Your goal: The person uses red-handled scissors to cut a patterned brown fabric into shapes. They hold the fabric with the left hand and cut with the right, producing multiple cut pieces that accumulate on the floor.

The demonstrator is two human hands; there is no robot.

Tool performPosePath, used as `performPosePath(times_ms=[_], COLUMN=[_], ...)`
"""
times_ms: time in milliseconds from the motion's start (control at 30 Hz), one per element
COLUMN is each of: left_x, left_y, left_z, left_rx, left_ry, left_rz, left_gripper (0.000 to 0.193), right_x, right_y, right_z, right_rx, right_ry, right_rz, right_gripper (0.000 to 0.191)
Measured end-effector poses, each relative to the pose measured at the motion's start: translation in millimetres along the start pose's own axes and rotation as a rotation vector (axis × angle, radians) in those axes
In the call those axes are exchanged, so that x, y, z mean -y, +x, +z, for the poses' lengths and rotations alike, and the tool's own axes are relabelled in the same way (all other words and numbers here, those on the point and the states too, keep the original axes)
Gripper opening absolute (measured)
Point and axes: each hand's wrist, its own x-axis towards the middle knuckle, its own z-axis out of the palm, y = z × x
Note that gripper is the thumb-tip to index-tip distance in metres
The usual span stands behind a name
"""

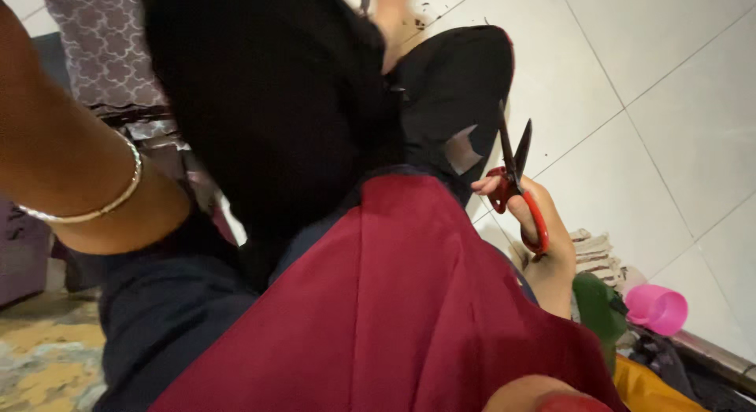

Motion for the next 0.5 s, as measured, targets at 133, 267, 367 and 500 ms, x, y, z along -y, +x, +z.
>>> performPosePath(times_ms=[133, 267, 367, 500], left_x=[-6, -34, -59, -110], left_y=[-10, -12, -22, -53], left_z=[8, 44, 96, 178], left_rx=[0.063, -0.011, -0.270, -0.372], left_ry=[-0.107, -0.283, -0.443, -0.682], left_rz=[0.007, 0.047, 0.096, 0.152], left_gripper=[0.006, 0.008, 0.009, 0.012], right_x=[-12, -22, -23, 11], right_y=[-5, -8, -17, -14], right_z=[-10, -25, -39, -60], right_rx=[-0.074, -0.128, -0.245, -0.423], right_ry=[-0.021, -0.023, -0.046, -0.090], right_rz=[0.067, 0.012, 0.128, 0.106], right_gripper=[0.067, 0.067, 0.066, 0.050])
